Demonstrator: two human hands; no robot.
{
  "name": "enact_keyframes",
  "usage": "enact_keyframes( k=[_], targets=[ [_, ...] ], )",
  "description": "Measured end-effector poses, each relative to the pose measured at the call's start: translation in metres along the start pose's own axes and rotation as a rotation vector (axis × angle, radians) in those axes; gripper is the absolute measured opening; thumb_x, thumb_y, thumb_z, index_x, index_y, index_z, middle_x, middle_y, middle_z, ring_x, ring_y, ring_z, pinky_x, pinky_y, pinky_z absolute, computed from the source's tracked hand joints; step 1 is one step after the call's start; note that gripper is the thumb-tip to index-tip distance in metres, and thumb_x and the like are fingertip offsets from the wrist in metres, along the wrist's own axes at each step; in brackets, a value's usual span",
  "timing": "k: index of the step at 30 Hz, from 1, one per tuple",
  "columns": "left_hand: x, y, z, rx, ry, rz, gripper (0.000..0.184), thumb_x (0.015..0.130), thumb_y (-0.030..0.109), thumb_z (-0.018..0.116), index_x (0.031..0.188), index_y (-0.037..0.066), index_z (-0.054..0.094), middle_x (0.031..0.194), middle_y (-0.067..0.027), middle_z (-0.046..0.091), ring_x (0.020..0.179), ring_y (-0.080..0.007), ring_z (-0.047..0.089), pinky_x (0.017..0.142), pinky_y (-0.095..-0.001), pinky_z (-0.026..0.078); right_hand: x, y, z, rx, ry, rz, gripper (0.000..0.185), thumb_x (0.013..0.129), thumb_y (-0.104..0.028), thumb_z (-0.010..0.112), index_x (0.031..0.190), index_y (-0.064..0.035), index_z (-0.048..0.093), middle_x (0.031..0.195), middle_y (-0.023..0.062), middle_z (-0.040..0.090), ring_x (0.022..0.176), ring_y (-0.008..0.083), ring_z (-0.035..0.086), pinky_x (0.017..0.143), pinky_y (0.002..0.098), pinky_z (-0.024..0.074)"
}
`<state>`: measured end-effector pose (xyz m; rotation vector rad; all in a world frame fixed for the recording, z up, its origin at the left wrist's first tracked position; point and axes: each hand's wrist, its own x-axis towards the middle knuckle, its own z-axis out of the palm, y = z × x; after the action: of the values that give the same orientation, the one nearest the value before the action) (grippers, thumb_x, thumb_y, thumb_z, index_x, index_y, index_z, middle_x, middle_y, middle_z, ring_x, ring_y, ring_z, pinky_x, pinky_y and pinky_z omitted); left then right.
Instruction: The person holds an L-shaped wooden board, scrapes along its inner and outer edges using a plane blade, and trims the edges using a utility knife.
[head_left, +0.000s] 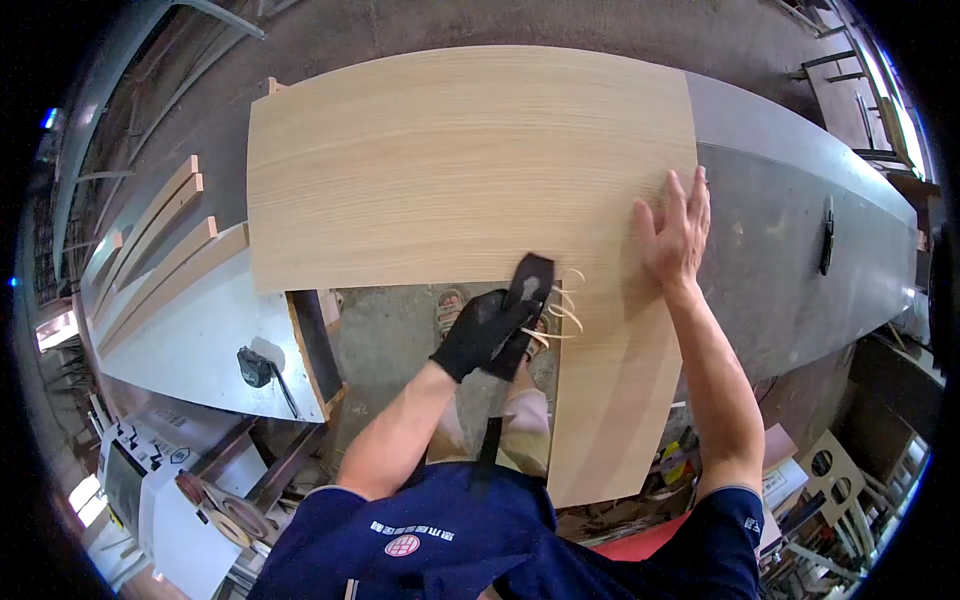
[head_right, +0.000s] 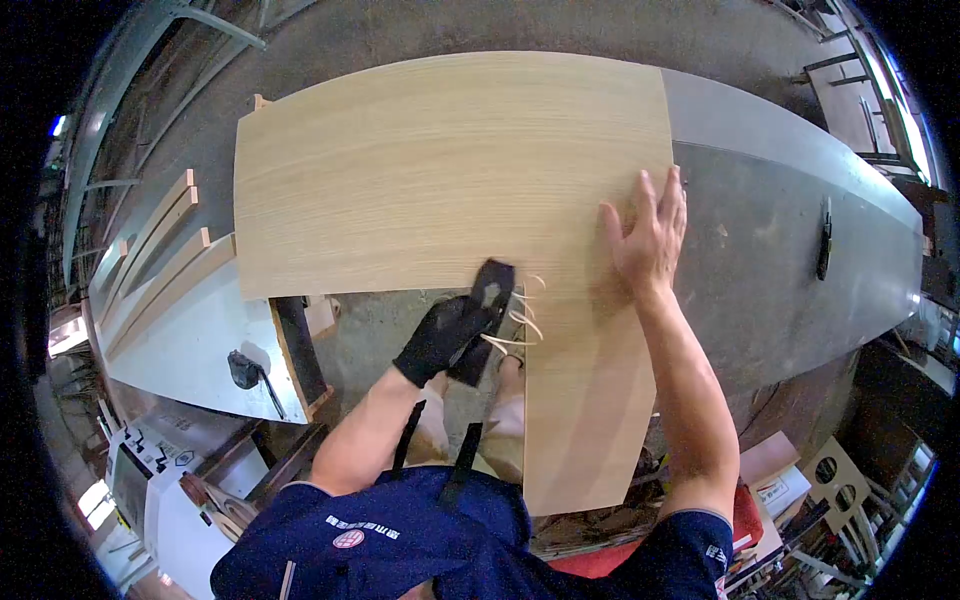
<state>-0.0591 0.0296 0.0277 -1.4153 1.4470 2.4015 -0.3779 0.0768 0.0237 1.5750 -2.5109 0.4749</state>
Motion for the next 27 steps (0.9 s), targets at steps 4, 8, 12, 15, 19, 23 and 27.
enact_keyframes(
  k=[4, 8, 12, 15, 19, 23, 27],
  targets=[
    [-0.018, 0.001, 0.021, -0.008, 0.149, 0.229, 0.022, 0.099, 0.023, 0.062, 0.104, 0.002, 0.069, 0.087, -0.0063, 0.069, 0.078, -0.0123, 0.063, 0.069, -0.0301, 0.050, -0.030, -0.036, -0.014, 0.172, -0.197, -0.125, 0.086, 0.086, -0.057, 0.068, 0.148, -0.0044, 0.040, 0.157, 0.0300, 0.027, 0.146, 0.0451, 0.025, 0.121, 0.0568, 0.0144],
    [-0.018, -0.019, 0.022, 0.321, 0.414, 0.320, 0.022, 0.099, 0.024, 0.062, 0.096, 0.002, 0.065, 0.082, -0.0081, 0.069, 0.071, -0.0177, 0.064, 0.064, -0.0340, 0.049, -0.036, -0.066, -0.020, 0.155, -0.231, -0.031, 0.095, 0.081, -0.065, 0.069, 0.149, -0.0066, 0.038, 0.156, 0.0259, 0.026, 0.149, 0.0409, 0.019, 0.123, 0.0554, 0.0080],
    [-0.010, 0.020, 0.024, 0.395, 0.456, 0.339, 0.027, 0.098, 0.028, 0.062, 0.094, 0.002, 0.067, 0.080, -0.0189, 0.069, 0.071, -0.0325, 0.068, 0.062, -0.0382, 0.050, -0.036, -0.067, -0.014, 0.145, -0.179, -0.024, 0.097, 0.078, -0.067, 0.071, 0.146, -0.0067, 0.040, 0.153, 0.0247, 0.030, 0.147, 0.0406, 0.022, 0.122, 0.0564, 0.0091],
    [0.001, 0.009, 0.035, 0.289, 0.428, 0.295, 0.028, 0.096, 0.029, 0.064, 0.093, 0.001, 0.067, 0.079, -0.0196, 0.069, 0.072, -0.0327, 0.069, 0.062, -0.0378, 0.050, -0.032, -0.078, -0.017, 0.133, -0.168, 0.006, 0.095, 0.076, -0.067, 0.073, 0.143, -0.0060, 0.041, 0.150, 0.0237, 0.033, 0.145, 0.0406, 0.024, 0.121, 0.0565, 0.0110],
    [0.002, -0.041, 0.024, 0.225, 0.365, 0.348, 0.025, 0.098, 0.026, 0.063, 0.094, 0.001, 0.065, 0.077, -0.0170, 0.067, 0.068, -0.0268, 0.067, 0.061, -0.0372, 0.050, -0.031, -0.075, -0.013, 0.160, -0.141, 0.036, 0.093, 0.076, -0.065, 0.074, 0.140, -0.0049, 0.043, 0.147, 0.0232, 0.034, 0.144, 0.0412, 0.025, 0.120, 0.0559, 0.0130],
    [-0.003, -0.039, 0.014, 0.186, 0.286, 0.360, 0.030, 0.105, 0.033, 0.053, 0.097, 0.005, 0.060, 0.076, -0.0026, 0.064, 0.066, -0.0129, 0.063, 0.058, -0.0286, 0.049, -0.020, -0.067, -0.021, 0.191, -0.213, -0.020, 0.094, 0.078, -0.064, 0.072, 0.143, -0.0043, 0.040, 0.147, 0.0242, 0.035, 0.143, 0.0416, 0.026, 0.120, 0.0564, 0.0132],
    [-0.001, -0.032, 0.018, 0.133, 0.227, 0.361, 0.026, 0.105, 0.028, 0.053, 0.103, 0.004, 0.061, 0.082, -0.0038, 0.067, 0.070, -0.0114, 0.063, 0.062, -0.0271, 0.051, -0.015, -0.061, -0.016, 0.102, -0.230, -0.061, 0.098, 0.082, -0.064, 0.068, 0.151, -0.0048, 0.034, 0.155, 0.0270, 0.028, 0.149, 0.0411, 0.019, 0.121, 0.0583, 0.0077]
  ],
)
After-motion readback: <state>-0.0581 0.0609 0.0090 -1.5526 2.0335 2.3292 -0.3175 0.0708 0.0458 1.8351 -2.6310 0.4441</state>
